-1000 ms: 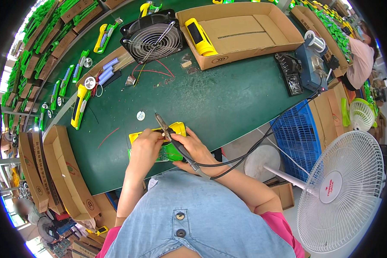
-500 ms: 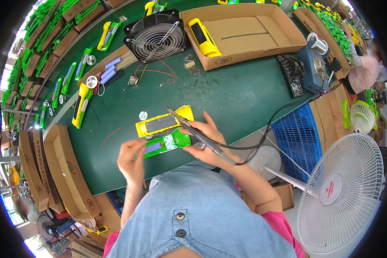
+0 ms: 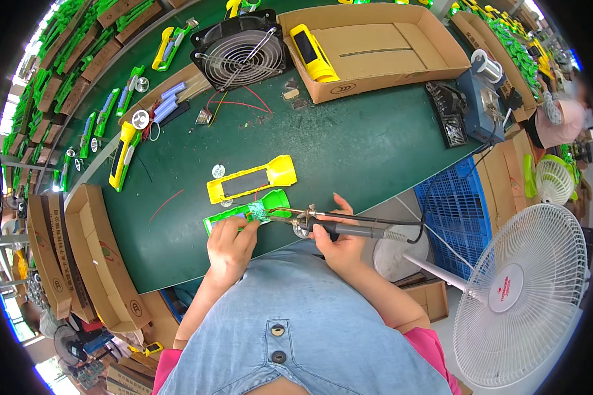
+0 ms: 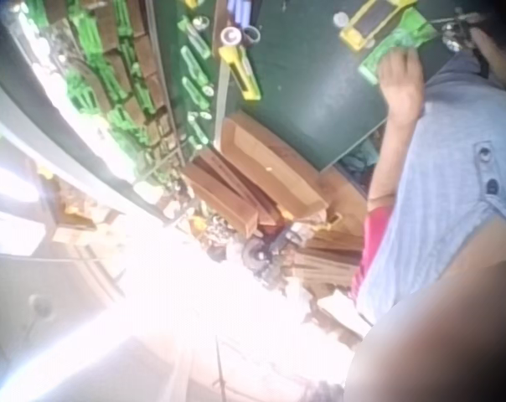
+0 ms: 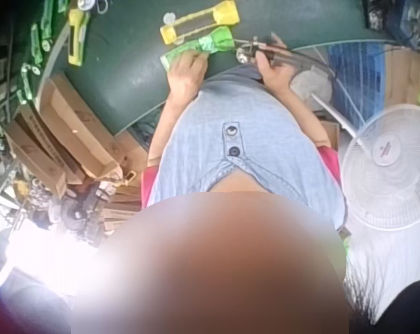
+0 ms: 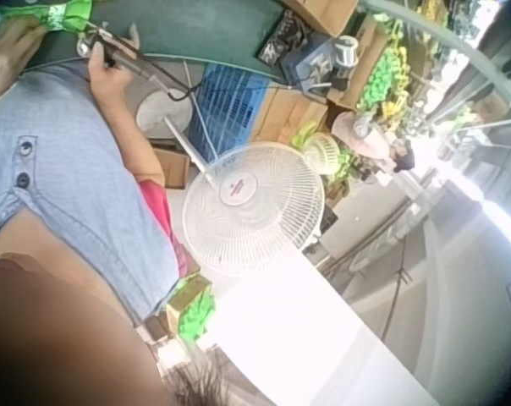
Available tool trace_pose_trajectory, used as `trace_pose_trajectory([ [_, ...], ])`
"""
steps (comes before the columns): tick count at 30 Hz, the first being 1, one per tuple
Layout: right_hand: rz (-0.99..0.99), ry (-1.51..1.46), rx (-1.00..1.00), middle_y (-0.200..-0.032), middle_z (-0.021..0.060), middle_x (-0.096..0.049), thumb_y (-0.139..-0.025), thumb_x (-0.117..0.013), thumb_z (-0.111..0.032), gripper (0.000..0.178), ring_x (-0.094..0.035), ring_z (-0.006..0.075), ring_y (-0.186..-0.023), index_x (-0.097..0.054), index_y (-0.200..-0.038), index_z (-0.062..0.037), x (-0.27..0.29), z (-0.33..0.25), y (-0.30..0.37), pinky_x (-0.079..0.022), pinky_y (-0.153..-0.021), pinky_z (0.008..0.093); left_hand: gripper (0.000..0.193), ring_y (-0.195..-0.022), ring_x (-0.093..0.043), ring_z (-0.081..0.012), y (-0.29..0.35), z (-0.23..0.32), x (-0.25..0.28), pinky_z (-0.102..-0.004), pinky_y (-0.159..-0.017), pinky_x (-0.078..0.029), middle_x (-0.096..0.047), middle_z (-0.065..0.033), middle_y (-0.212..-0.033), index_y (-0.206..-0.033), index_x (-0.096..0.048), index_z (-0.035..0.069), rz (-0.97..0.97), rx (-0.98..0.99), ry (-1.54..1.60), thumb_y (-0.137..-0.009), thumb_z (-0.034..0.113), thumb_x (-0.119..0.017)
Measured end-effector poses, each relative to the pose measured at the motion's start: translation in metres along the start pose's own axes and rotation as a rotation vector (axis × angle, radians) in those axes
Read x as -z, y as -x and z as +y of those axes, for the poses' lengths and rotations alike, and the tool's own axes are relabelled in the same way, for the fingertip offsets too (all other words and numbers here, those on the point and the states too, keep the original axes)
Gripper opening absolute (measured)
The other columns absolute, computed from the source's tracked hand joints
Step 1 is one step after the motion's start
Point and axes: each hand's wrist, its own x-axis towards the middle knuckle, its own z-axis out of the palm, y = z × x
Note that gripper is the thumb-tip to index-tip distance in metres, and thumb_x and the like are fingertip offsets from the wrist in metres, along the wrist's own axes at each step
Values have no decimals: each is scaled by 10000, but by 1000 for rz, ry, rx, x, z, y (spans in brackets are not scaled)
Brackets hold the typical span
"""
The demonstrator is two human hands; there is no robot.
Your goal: The person solders electronic components by hand, joining wires to a circuit board inside a plastic flashlight housing using a soldering iron and solder wire.
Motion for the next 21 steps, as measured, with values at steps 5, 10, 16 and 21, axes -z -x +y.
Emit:
trace_pose_trajectory([
  [5, 8, 64, 41, -666, 20, -643, -736, -639, -38, 177, -607, 107, -725, -576, -902, -43, -4, 1, -1, -254, -1019, 488, 192, -648, -518, -214, -8, 0, 4, -327, -575, -430, -493, -62, -711, -788, -612, 29, -66, 37, -16, -598, 10, -626],
  [10, -25, 101, 94, -755, 39, -650, -722, -659, -42, 167, -593, 168, -890, -597, -877, -44, -4, 5, 1, -283, -998, 491, 179, -696, -523, -217, -14, 0, 9, -331, -629, -434, -486, -64, -720, -784, -607, 29, -177, 34, -9, -605, 30, -615],
  [16, 27, 68, -13, -837, 52, -639, -697, -683, -32, 195, -401, 327, -1185, -618, -880, -43, -6, 10, 5, -299, -977, 463, 190, -712, -524, -219, -13, -1, 10, -337, -649, -436, -489, -63, -730, -790, -606, 32, -196, 43, 8, -601, 36, -614],
  [21, 73, -27, -66, -828, 47, -640, -700, -679, -27, 196, -423, 315, -1169, -615, -884, -31, -9, 10, 7, -300, -977, 462, 192, -715, -524, -220, -14, -1, 11, -335, -652, -436, -491, -65, -735, -793, -605, 30, -205, 45, 13, -601, 35, -613],
])
